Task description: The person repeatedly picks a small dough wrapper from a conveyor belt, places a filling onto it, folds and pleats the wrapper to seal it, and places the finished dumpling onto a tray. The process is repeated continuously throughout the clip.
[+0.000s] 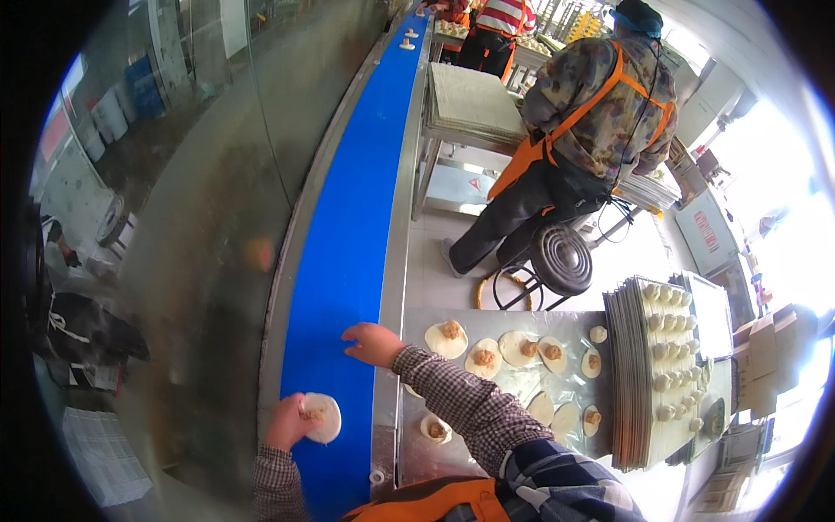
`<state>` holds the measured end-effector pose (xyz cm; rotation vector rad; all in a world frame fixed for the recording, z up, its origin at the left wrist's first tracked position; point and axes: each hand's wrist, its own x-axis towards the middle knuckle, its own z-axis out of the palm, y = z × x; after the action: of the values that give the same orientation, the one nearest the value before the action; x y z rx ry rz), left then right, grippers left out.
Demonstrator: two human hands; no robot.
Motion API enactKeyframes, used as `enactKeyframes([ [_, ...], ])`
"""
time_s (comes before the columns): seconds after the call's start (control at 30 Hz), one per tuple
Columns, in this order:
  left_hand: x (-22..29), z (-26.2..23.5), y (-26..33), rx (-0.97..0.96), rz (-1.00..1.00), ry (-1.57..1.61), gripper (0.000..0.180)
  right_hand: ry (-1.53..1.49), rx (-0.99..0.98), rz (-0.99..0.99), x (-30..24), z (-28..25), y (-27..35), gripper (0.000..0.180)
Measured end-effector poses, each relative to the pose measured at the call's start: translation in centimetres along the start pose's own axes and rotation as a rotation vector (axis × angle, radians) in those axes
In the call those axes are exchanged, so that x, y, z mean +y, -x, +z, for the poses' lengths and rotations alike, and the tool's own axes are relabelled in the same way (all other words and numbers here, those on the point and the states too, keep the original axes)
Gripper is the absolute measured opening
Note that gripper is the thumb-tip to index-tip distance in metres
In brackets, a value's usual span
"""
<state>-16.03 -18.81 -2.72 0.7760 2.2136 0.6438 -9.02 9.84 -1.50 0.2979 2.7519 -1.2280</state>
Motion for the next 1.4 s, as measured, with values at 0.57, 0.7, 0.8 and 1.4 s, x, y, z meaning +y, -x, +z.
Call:
enactKeyframes([
  [0.57,-8.5,9.1,17.6,-0.061,-0.046,-0.245,0.057,0.169,0.177,-0.032,5.0,-14.3,-1.2,0.031],
  [0.7,-6.9,5.7,17.5,0.083,0.173,-0.110,0.048,0.123,0.116,-0.001,6.3,-12.6,1.4,0.028],
  [0.8,-1.8,4.0,15.1,0.274,0.426,0.117,0.041,0.018,0.054,-0.001,5.1,-9.9,3.6,0.027],
  [1.4,16.0,6.8,-0.6,-0.250,0.044,1.236,0.050,-0.490,0.229,0.123,-1.6,-5.8,14.1,0.017],
])
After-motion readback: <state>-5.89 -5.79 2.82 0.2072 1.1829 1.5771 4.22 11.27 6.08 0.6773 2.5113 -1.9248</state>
